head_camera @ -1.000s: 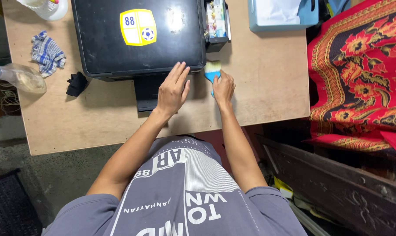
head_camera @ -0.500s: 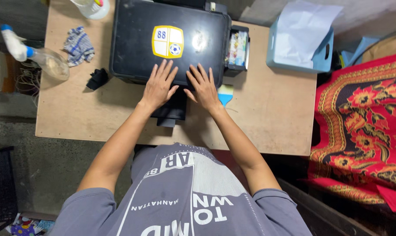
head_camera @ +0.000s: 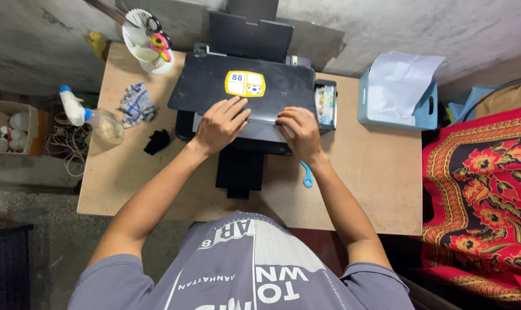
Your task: The person uses a small brush to clean the exterior and interior surfaces of a printer. They brush the top, sides, and front output tray, then open the scanner lid to brush the glass and internal components. A printed sheet is briefly removed and set aside during the process.
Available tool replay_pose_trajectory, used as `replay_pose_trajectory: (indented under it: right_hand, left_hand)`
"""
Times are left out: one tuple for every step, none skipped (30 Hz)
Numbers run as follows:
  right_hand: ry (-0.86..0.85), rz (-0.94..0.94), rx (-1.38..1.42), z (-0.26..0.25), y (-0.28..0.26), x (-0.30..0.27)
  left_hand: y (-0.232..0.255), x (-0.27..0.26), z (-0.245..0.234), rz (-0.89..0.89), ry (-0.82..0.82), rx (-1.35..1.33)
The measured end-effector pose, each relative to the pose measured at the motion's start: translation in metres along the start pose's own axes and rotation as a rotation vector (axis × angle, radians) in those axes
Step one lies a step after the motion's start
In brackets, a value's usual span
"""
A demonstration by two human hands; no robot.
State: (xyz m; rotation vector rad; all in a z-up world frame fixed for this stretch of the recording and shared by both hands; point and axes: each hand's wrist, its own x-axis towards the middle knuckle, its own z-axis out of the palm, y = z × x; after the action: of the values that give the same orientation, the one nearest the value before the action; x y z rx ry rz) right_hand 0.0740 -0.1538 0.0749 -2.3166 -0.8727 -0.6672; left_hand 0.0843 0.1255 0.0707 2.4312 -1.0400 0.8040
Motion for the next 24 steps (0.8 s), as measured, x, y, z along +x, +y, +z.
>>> replay_pose_trajectory:
  right_hand:
    - [0.051, -0.028, -0.001, -0.007, 0.0, 0.016]
    - [0.095, -0.036, -0.023, -0.012, -0.001, 0.032]
    - [0.138, -0.045, -0.044, -0.016, -0.001, 0.048]
    - [0.185, -0.05, -0.068, -0.019, 0.0, 0.062]
    - [0.23, -0.052, -0.109, -0.02, 0.0, 0.076]
    - [0.273, -0.051, -0.153, -0.02, 0.002, 0.088]
    - [0.317, -0.051, -0.198, -0.02, 0.004, 0.1]
    - [0.348, -0.034, -0.227, -0.018, 0.006, 0.11]
    - [0.379, -0.018, -0.256, -0.015, 0.009, 0.119]
    - [0.414, -0.001, -0.288, -0.013, 0.013, 0.128]
    - [0.439, 0.019, -0.317, -0.009, 0.017, 0.137]
    - [0.462, 0.042, -0.344, -0.005, 0.022, 0.143]
    - [0.485, 0.065, -0.37, 0.0, 0.027, 0.149]
    - [0.484, 0.096, -0.415, 0.005, 0.033, 0.154]
    - [0.484, 0.127, -0.46, 0.01, 0.04, 0.158]
    - [0.482, 0.157, -0.504, 0.016, 0.047, 0.162]
    - [0.465, 0.182, -0.521, 0.022, 0.054, 0.168]
    - [0.448, 0.208, -0.536, 0.028, 0.062, 0.173]
    - [0.432, 0.234, -0.552, 0.033, 0.071, 0.178]
    - [0.409, 0.255, -0.54, 0.037, 0.079, 0.182]
    - [0.387, 0.275, -0.529, 0.041, 0.086, 0.185]
    - [0.36, 0.294, -0.516, 0.045, 0.093, 0.187]
    - [0.336, 0.309, -0.527, 0.049, 0.1, 0.188]
    - [0.312, 0.324, -0.54, 0.05, 0.106, 0.191]
  left_hand:
    - [-0.006, 0.009, -0.006, 0.0, 0.015, 0.04]
    - [-0.013, 0.017, -0.013, 0.0, 0.028, 0.079]
    - [-0.021, 0.024, -0.018, -0.001, 0.042, 0.118]
    - [-0.028, 0.033, -0.023, -0.003, 0.047, 0.146]
    - [-0.036, 0.042, -0.026, -0.005, 0.052, 0.173]
    - [-0.044, 0.051, -0.027, -0.006, 0.057, 0.197]
    - [-0.051, 0.061, -0.026, -0.009, 0.059, 0.184]
    - [-0.058, 0.071, -0.025, -0.014, 0.061, 0.172]
    - [-0.066, 0.079, -0.023, -0.019, 0.062, 0.16]
    - [-0.074, 0.089, -0.021, -0.02, 0.074, 0.148]
    - [-0.082, 0.098, -0.018, -0.02, 0.085, 0.136]
    - [-0.089, 0.107, -0.015, -0.022, 0.092, 0.123]
    - [-0.096, 0.115, -0.011, -0.034, 0.091, 0.149]
    - [-0.103, 0.121, -0.006, -0.047, 0.09, 0.175]
    - [-0.108, 0.126, -0.001, -0.06, 0.088, 0.201]
    - [-0.114, 0.131, 0.005, -0.067, 0.091, 0.23]
    - [-0.119, 0.135, 0.01, -0.075, 0.094, 0.259]
    - [-0.123, 0.139, 0.016, -0.083, 0.096, 0.289]
    - [-0.126, 0.143, 0.023, -0.112, 0.101, 0.276]
    - [-0.127, 0.148, 0.031, -0.142, 0.105, 0.263]
    - [-0.13, 0.152, 0.038, -0.172, 0.108, 0.249]
    - [-0.132, 0.155, 0.045, -0.2, 0.101, 0.26]
    - [-0.135, 0.158, 0.051, -0.229, 0.093, 0.271]
    - [-0.139, 0.163, 0.056, -0.256, 0.087, 0.28]
